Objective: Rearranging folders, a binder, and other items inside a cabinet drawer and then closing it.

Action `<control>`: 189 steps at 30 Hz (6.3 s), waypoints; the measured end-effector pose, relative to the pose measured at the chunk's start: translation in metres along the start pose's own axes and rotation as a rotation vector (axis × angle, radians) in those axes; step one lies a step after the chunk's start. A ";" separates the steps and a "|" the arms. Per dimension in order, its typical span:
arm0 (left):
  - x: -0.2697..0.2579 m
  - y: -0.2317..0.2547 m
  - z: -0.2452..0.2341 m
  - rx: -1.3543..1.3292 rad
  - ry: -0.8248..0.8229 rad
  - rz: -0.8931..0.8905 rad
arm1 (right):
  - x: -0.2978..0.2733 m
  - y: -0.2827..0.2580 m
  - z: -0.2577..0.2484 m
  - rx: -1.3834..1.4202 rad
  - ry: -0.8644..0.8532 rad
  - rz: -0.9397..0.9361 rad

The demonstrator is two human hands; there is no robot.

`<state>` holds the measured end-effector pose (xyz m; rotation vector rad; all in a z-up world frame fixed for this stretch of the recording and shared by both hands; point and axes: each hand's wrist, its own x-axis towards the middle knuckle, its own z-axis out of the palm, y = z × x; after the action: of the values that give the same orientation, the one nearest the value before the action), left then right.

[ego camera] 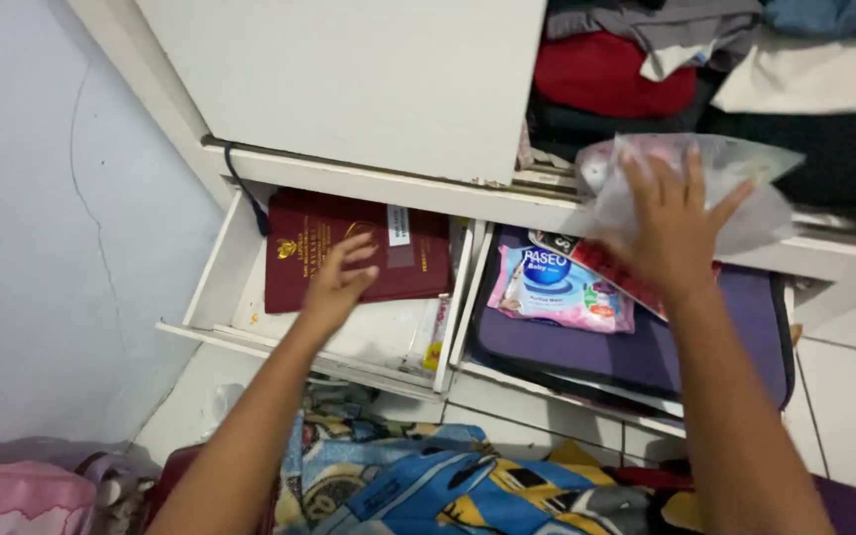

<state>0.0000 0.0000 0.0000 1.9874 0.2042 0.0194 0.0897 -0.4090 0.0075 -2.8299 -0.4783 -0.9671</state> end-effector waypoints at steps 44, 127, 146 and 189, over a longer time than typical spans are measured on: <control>0.050 -0.209 -0.049 0.635 0.417 0.286 | 0.010 -0.244 0.155 0.248 -0.368 -0.317; 0.143 -0.236 -0.133 0.474 0.099 -0.615 | -0.017 -0.316 0.196 -0.024 -0.732 -0.651; 0.125 -0.194 -0.131 0.204 0.236 -0.421 | -0.026 -0.308 0.228 0.003 -0.383 -0.557; 0.132 -0.191 -0.103 1.056 0.041 -0.185 | -0.025 -0.303 0.222 -0.022 -0.524 -0.393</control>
<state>0.0933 0.1899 -0.1411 3.0070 0.4961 -0.2061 0.0985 -0.0836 -0.1819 -3.0541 -1.1109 -0.2429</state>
